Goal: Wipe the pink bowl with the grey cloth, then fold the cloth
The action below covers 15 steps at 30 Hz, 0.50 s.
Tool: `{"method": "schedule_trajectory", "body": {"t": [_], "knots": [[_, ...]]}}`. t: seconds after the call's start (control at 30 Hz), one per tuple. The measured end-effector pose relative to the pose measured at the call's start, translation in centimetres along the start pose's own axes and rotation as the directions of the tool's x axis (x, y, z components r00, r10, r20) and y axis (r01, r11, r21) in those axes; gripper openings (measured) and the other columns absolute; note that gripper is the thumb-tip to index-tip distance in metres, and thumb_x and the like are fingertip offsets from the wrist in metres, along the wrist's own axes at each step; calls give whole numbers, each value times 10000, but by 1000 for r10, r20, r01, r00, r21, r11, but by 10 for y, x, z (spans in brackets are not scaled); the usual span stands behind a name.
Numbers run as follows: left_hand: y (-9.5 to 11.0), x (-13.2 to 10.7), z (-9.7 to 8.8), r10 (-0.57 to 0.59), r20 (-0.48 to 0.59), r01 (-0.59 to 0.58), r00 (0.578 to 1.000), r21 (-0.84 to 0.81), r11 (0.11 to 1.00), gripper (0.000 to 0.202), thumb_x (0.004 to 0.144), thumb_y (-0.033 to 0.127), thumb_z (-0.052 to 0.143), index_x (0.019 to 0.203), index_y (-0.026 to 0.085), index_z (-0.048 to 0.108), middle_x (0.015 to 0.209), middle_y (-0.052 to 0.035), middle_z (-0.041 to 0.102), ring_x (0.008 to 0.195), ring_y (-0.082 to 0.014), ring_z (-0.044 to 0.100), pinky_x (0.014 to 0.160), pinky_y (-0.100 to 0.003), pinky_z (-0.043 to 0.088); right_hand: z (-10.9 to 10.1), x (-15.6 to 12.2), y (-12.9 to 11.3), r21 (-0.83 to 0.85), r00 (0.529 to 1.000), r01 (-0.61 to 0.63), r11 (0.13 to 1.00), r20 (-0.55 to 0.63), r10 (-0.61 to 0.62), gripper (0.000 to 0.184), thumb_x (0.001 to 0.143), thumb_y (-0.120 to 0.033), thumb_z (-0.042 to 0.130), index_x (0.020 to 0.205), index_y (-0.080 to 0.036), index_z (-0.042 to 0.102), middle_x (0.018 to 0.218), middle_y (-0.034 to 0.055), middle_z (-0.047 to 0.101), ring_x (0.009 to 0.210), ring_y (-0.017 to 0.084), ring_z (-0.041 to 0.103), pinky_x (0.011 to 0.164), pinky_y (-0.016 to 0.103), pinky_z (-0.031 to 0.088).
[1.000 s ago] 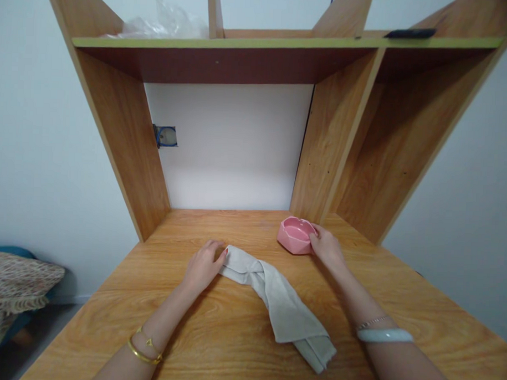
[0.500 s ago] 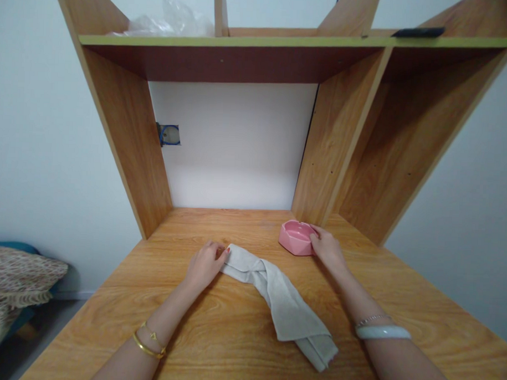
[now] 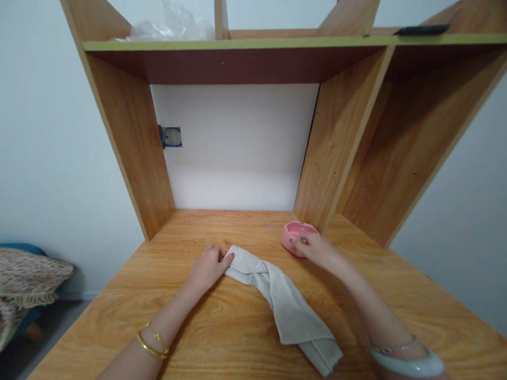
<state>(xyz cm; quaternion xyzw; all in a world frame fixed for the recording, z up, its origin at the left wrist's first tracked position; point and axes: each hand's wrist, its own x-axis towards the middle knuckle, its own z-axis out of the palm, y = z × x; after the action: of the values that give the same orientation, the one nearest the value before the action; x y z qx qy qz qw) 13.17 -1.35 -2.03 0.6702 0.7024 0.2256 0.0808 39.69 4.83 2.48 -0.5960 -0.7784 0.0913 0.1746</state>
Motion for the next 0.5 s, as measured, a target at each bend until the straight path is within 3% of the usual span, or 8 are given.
{"method": "schedule_trajectory", "body": {"t": [0.07,0.17,0.27,0.4,0.5], "knots": [[-1,1,0,2,-3,-2,1000,4,1000,353,795,479,393,793,175,571,860,-71,592,753,-193,572,632,-273,394,0,-6,0,26,971,63,998,231,-67,358,733,-458,471,510,-181,517,497,2,513,453,109,441,427,227,243],[-2,1,2,5,8,-5,1000,23,1000,340,792,469,400,772,172,564,860,-79,590,743,-200,571,632,-284,395,-2,-18,0,87,844,87,992,523,-120,389,632,-517,562,449,-185,477,410,-37,431,382,75,340,388,221,178],[-2,1,7,14,15,-14,1000,30,999,257,789,394,426,769,171,551,871,-77,589,761,-196,567,647,-281,395,-2,-26,0,120,735,121,985,657,-171,292,577,-416,627,458,-179,506,401,-61,420,384,61,316,383,207,168],[-5,2,8,45,-3,-45,999,14,999,177,779,317,429,772,174,533,857,-64,589,768,-174,558,648,-255,388,4,-25,1,200,727,131,971,647,-231,91,547,-243,615,543,-173,557,469,-72,472,443,63,366,406,185,216],[-8,4,2,15,-66,-13,998,24,1000,168,774,303,414,775,172,520,848,-64,587,755,-170,553,629,-248,379,9,-23,4,265,783,89,960,577,-232,47,559,-184,555,603,-172,547,531,-63,489,492,73,395,430,182,246]]}}
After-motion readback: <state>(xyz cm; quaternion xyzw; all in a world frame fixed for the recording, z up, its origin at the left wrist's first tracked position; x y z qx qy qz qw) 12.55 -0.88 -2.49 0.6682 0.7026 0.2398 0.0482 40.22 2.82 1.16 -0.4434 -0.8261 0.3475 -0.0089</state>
